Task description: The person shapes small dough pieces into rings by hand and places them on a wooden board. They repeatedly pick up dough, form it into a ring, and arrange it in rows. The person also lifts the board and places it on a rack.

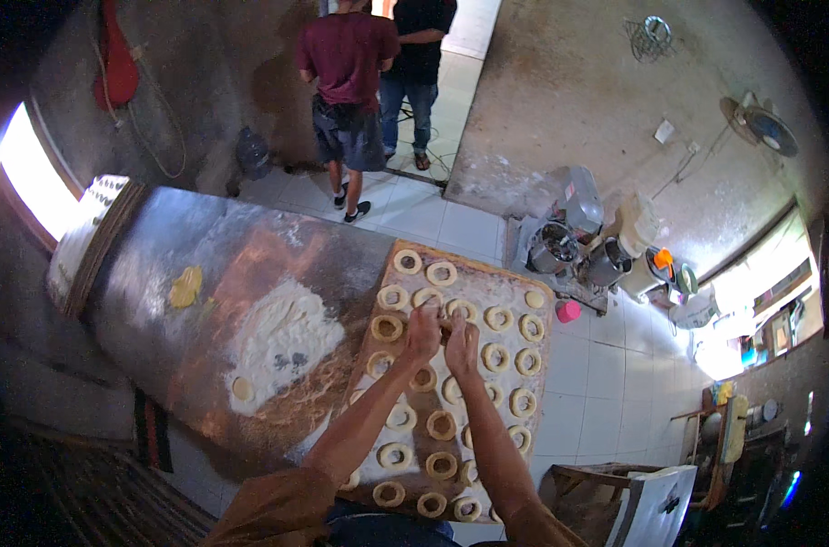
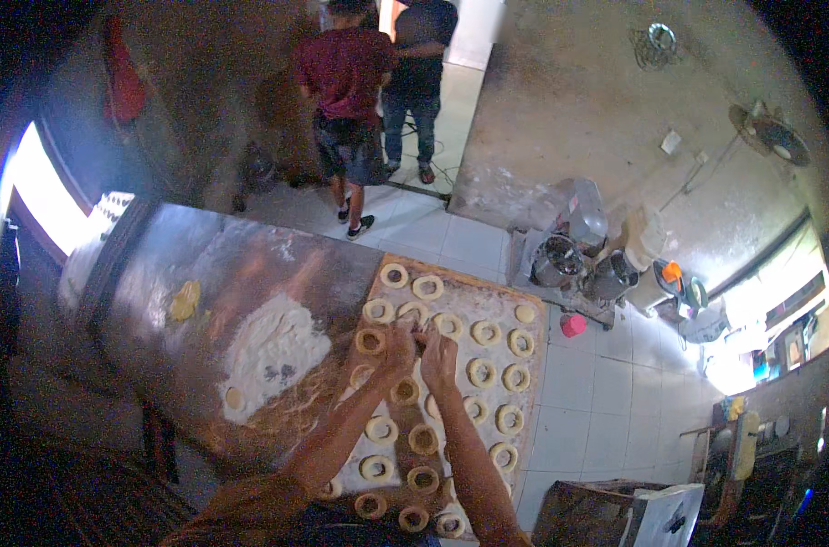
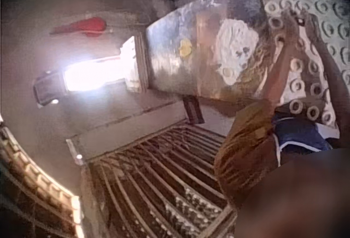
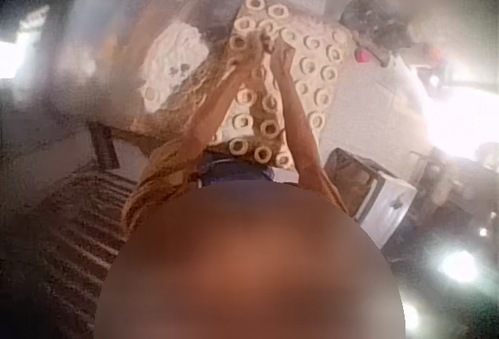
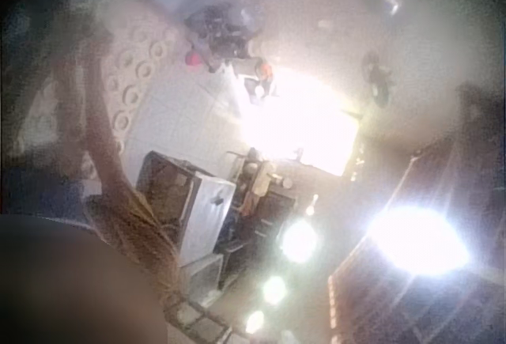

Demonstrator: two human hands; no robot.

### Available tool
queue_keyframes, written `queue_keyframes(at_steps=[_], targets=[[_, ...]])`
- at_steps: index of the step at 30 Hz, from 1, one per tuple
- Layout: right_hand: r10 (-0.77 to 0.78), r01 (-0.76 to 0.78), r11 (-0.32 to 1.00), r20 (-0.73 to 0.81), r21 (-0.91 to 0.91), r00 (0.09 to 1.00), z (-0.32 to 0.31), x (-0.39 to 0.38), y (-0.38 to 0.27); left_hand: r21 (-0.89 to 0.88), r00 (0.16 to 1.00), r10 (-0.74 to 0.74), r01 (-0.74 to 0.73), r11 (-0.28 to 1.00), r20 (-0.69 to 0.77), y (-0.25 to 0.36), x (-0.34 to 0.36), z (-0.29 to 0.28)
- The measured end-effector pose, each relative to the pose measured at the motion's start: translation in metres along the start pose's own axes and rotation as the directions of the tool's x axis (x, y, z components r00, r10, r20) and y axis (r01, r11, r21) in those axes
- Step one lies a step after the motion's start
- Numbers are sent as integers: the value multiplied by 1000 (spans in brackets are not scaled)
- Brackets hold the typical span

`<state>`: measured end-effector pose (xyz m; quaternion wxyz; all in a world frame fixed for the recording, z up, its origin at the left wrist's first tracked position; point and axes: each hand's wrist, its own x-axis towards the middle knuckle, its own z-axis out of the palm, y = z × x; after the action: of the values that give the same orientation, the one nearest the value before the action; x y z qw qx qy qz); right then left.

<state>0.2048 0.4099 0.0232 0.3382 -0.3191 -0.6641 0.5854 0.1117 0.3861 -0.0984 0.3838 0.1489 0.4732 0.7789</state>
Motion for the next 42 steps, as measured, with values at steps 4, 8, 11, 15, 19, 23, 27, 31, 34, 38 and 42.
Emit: queue_keyframes(at_steps=[4,8,11,15,19,23,27,31,34,38,42], targets=[[58,-35,944,-61,328,996,-51,71,26,294,995,102,-102,950,16,17,65,46],[-66,78,893,42,-444,997,-77,116,-38,735,977,213,-125,667,-27,26,123,76],[-12,9,689,1,-725,1000,-86,122,-15,975,966,254,-4,222,-54,27,134,85],[-268,-7,330,-101,-944,958,-140,115,64,996,945,327,-38,81,9,71,72,83],[-534,115,-46,122,-992,837,-231,137,131,995,886,464,-51,88,5,108,6,30],[-103,47,196,27,-980,994,-205,162,126,967,758,646,-94,237,-85,136,-81,-99],[16,12,374,19,-928,1000,-221,156,95,927,665,662,133,351,-346,185,-194,-182],[-79,33,826,-58,-563,995,-171,125,102,901,541,721,258,347,-433,213,-288,-251],[-480,284,697,-134,-658,867,-100,113,92,878,430,765,241,414,-480,201,-331,-319],[-357,-91,492,-296,-866,886,-132,131,58,863,423,779,13,506,-463,220,-345,-313],[-141,-132,240,-169,-962,976,-175,136,63,803,509,647,170,571,-568,215,-374,-348]])
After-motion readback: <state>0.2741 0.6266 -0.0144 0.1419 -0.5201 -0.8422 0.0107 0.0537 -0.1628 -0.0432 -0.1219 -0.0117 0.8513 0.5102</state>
